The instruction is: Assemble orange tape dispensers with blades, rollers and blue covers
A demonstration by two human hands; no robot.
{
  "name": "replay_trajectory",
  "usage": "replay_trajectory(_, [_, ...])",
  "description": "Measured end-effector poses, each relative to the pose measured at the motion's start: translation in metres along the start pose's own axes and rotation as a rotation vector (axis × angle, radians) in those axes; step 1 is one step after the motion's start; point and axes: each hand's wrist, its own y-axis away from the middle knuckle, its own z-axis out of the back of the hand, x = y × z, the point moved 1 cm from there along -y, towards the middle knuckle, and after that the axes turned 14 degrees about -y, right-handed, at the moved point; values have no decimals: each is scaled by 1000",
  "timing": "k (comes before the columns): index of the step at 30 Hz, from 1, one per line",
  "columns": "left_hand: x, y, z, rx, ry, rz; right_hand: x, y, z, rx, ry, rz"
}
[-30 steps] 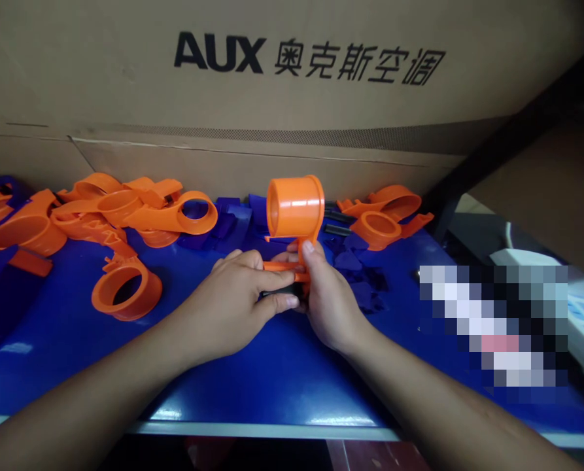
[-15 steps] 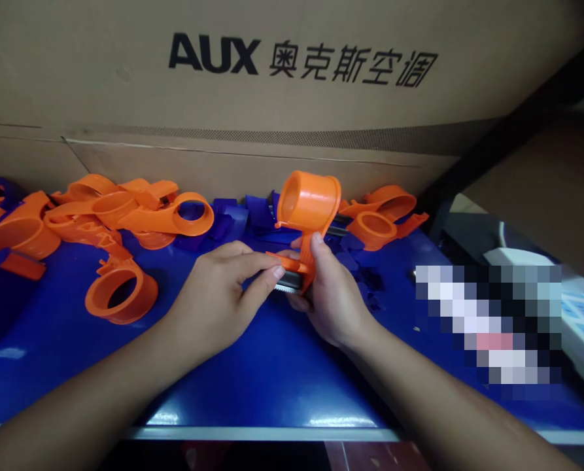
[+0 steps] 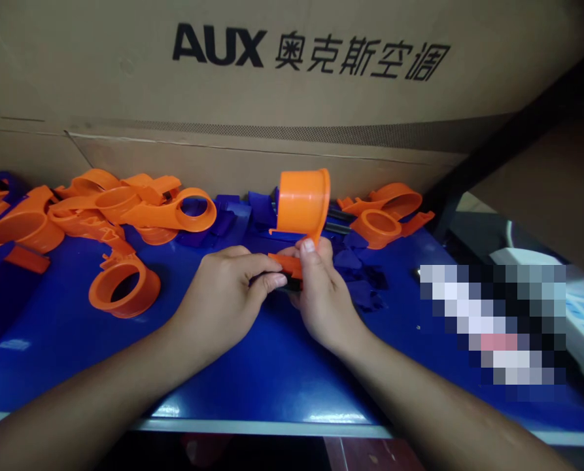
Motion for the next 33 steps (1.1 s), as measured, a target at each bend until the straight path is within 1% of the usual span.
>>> replay_trajectory(2, [-2,1,-3,-7,-45,24,-1,-1,-1,3,-9,-28])
replay_trajectory(4, [-3,2,-5,-26,-65,45,-2,-5,0,7,-72,-48])
replay_trajectory(9, [-2,4,-4,-105,44,94,0,-12,1,10,-268,-110])
replay_trajectory(11, [-4,7,-6,-141,52,119,1,-12,0,-16,-317,-123])
replay_trajectory(13, [-8,10,-9,-142,59,107,2,-13,0,-61,-321,-109])
replay_trajectory(15, [-13,12,-13,-94,89,81,4,-14,1,-110,-300,-86])
replay_trajectory(17, [-15,13,-15,-45,105,52,8,-17,2,-123,-302,-87])
replay_trajectory(18, [-15,13,-15,-40,103,32,11,-18,3,-113,-316,-95])
replay_trajectory(21, [-12,10,-12,-95,73,-27,25,-27,9,-55,-386,-96])
replay_trajectory(23, [-9,5,-13,-153,29,-23,36,-36,18,-41,-432,-42])
replay_trajectory(24, [-8,3,-15,-164,-3,-22,42,-42,25,-62,-448,-7])
replay_trajectory(26, [-10,-4,-22,-125,-77,-48,51,-53,39,-125,-485,61])
replay_trajectory(30, [-29,-25,-45,119,-233,-167,56,-68,62,-231,-512,118])
replay_trajectory(33, [-49,-48,-62,268,-312,-164,51,-74,65,-249,-513,116])
